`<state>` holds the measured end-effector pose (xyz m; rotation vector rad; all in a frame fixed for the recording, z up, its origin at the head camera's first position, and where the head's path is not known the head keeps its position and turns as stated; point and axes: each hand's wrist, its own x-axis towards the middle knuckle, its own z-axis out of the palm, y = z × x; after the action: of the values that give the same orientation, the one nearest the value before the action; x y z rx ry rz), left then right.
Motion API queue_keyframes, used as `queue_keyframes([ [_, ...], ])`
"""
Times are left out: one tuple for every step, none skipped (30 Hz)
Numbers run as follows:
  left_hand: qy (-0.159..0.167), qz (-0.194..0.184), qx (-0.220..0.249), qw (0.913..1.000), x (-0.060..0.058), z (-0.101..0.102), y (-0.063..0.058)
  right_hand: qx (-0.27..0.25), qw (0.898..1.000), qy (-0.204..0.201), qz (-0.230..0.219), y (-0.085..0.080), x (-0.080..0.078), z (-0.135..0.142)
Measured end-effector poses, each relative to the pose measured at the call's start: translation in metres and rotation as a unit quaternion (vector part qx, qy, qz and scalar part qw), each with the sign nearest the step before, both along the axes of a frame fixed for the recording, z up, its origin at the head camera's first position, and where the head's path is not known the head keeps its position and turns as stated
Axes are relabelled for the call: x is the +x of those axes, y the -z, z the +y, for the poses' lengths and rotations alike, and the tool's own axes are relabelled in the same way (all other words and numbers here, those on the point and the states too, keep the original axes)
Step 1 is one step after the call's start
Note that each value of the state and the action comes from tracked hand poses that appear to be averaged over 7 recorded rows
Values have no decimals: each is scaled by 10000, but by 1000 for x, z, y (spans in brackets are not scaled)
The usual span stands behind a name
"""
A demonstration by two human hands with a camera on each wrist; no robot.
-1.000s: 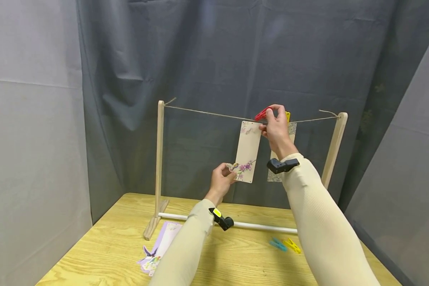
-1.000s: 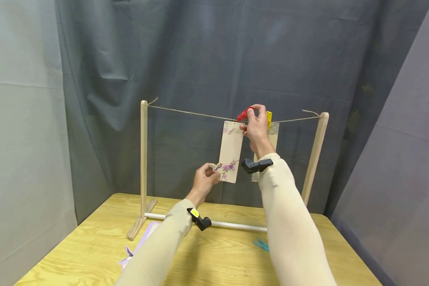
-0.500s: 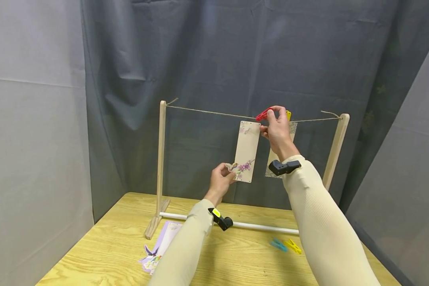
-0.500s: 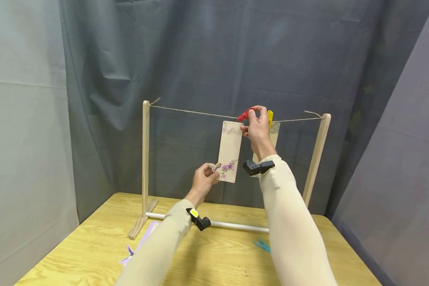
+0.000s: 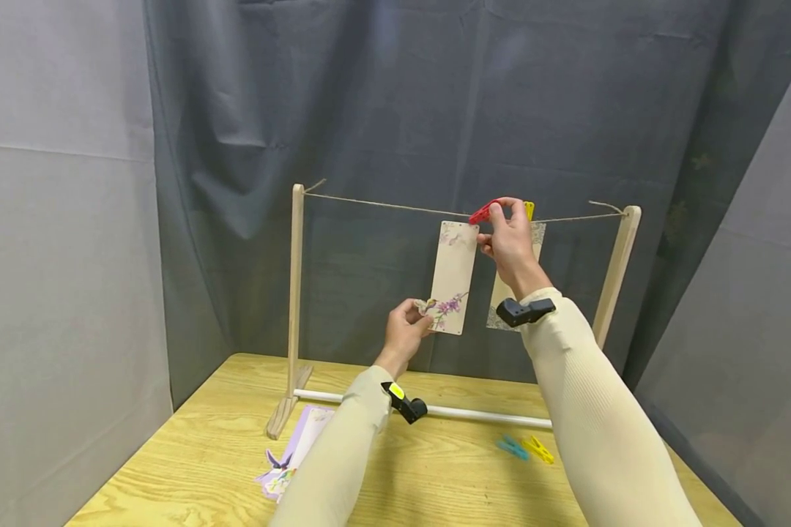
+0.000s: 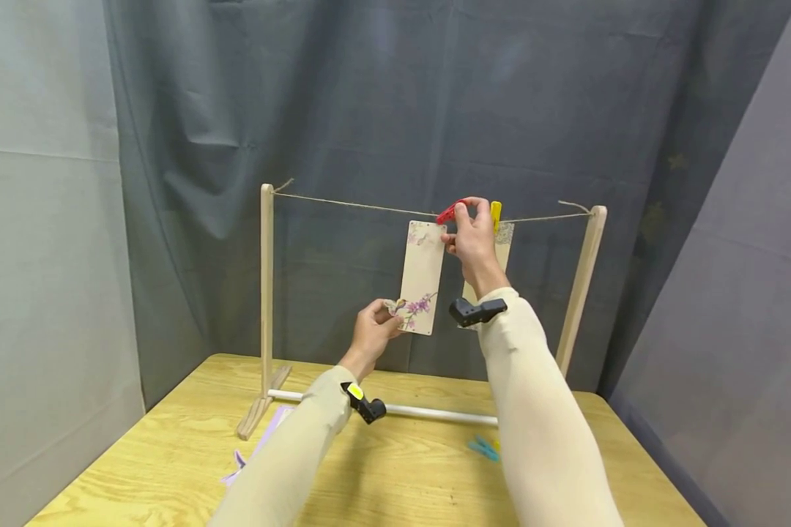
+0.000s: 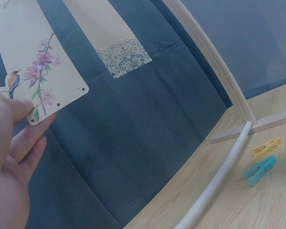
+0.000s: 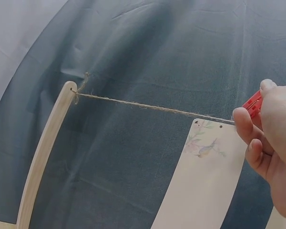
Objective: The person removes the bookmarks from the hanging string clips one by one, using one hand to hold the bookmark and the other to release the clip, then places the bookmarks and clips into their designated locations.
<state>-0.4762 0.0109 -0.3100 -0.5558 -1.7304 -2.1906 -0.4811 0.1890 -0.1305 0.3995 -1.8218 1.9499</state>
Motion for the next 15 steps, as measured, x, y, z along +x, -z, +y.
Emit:
queue_keyframes([
  [8,1,2,10000,0,0,0,16,10000,12,-4,0,0,0],
  [2,5,-4,10000,-1,-1,0,33,10000,23,-7,1,0,0],
  [-12,8,-18,10000,-1,-1,1,52,10000,34,-15,1,0,0],
  [-17,-4,-24,10000,-2,-1,1,67,10000,43,-26,1,0,1],
  [-26,-14,-35,10000,-2,-2,2,65,10000,46,-34,2,0,1],
  [-37,-20,-50,10000,-2,-2,2,64,10000,53,-44,2,0,1],
  [-42,-24,-60,10000,-3,-2,2,71,10000,55,-43,3,0,1],
  [-40,-36,-60,10000,-3,-3,3,76,9999,54,-46,3,1,1],
  [-32,-45,-56,10000,-3,-4,3,83,9999,50,-51,3,1,1],
  [-22,-53,-50,10000,-3,-4,3,77,9999,41,-53,4,1,1],
  [-26,-66,-53,10000,-2,-5,4,79,9999,38,-52,4,0,0],
  [-26,-58,-48,10000,-2,-6,4,78,10000,17,-51,5,1,0],
  [-17,-46,-30,10000,-1,-7,5,75,10000,-4,-49,6,0,0],
  [-17,-46,-25,10000,-1,-8,5,53,10000,-29,-49,6,1,-1],
  [-17,-33,-27,10000,0,-9,6,21,10000,-64,-43,7,1,-1],
])
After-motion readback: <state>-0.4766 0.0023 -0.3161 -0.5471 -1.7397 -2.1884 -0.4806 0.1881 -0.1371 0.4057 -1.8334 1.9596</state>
